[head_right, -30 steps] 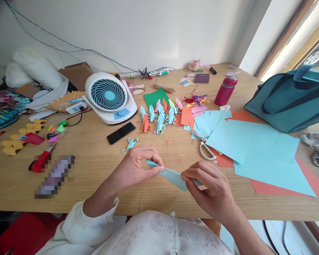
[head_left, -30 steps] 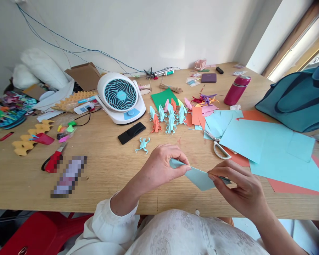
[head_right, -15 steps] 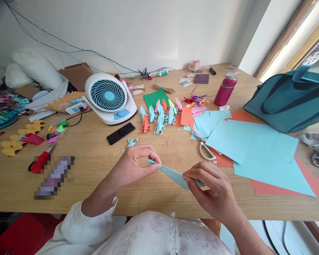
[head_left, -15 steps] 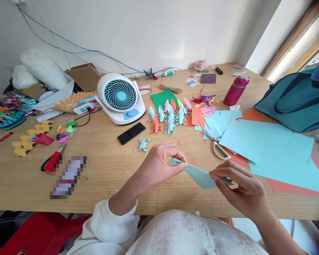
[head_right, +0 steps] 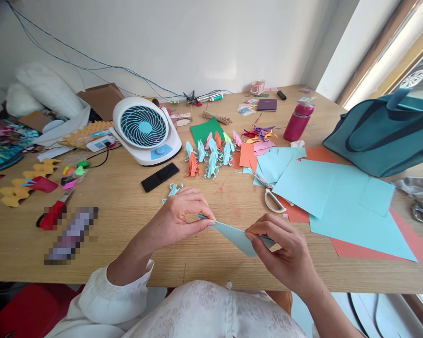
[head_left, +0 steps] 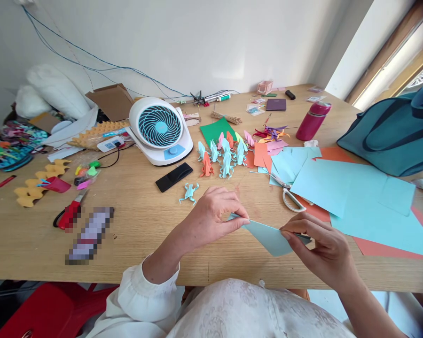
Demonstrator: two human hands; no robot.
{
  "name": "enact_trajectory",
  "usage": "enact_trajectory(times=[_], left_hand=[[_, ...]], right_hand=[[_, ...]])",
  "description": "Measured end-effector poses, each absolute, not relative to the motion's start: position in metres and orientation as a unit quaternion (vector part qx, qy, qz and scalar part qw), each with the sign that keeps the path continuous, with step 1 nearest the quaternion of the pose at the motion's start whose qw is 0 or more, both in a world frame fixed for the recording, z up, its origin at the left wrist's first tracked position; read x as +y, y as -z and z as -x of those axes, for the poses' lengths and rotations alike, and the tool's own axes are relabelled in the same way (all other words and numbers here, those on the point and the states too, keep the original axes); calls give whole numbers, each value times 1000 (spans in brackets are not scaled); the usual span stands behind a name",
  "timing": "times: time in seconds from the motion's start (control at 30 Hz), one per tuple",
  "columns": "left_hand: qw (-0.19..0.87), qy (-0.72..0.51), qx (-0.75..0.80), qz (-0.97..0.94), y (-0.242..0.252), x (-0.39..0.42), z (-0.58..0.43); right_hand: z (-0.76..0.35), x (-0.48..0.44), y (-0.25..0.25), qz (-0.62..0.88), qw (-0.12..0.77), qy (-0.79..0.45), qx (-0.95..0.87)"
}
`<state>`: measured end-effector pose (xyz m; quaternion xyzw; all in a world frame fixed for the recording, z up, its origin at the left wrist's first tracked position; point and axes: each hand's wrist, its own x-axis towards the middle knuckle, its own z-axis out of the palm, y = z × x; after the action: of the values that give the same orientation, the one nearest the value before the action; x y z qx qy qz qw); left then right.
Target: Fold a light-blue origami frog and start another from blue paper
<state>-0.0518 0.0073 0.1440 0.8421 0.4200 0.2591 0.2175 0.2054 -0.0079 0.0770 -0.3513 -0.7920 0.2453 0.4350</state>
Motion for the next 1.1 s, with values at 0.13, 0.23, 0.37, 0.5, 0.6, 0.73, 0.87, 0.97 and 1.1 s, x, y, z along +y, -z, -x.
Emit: enact_trajectory(times=[0.13,0.23,0.37,0.5,0.6,0.73,0.87,0.97,1.1], left_hand=[[216,-265,413,-844,-143,7,52],[208,-288,412,-839,-141,7,52],[194,-306,407,-839,-139,9,53],[177,-315,389,-847,-138,11,54],[171,-318,380,-852,-137,11,55],[169,-322,362,-859,-135,13,57],[165,-309,340,-873,-135,18,59],[170,-284,327,-885,-136,22,61],[181,-263,313,-895,-137,27,63]], right_hand=[[-206,-7,-76,343,437,-264,-789],[-207,-6,-75,336,443,-267,-787],[-209,-4,-74,332,446,-274,-785],[-210,-3,-74,332,452,-285,-777],[-209,-3,-73,334,452,-295,-772],[-209,-2,-70,343,450,-315,-762],[-209,-1,-68,348,444,-331,-757],[-208,0,-67,348,439,-339,-756],[-208,1,-65,357,437,-349,-748]])
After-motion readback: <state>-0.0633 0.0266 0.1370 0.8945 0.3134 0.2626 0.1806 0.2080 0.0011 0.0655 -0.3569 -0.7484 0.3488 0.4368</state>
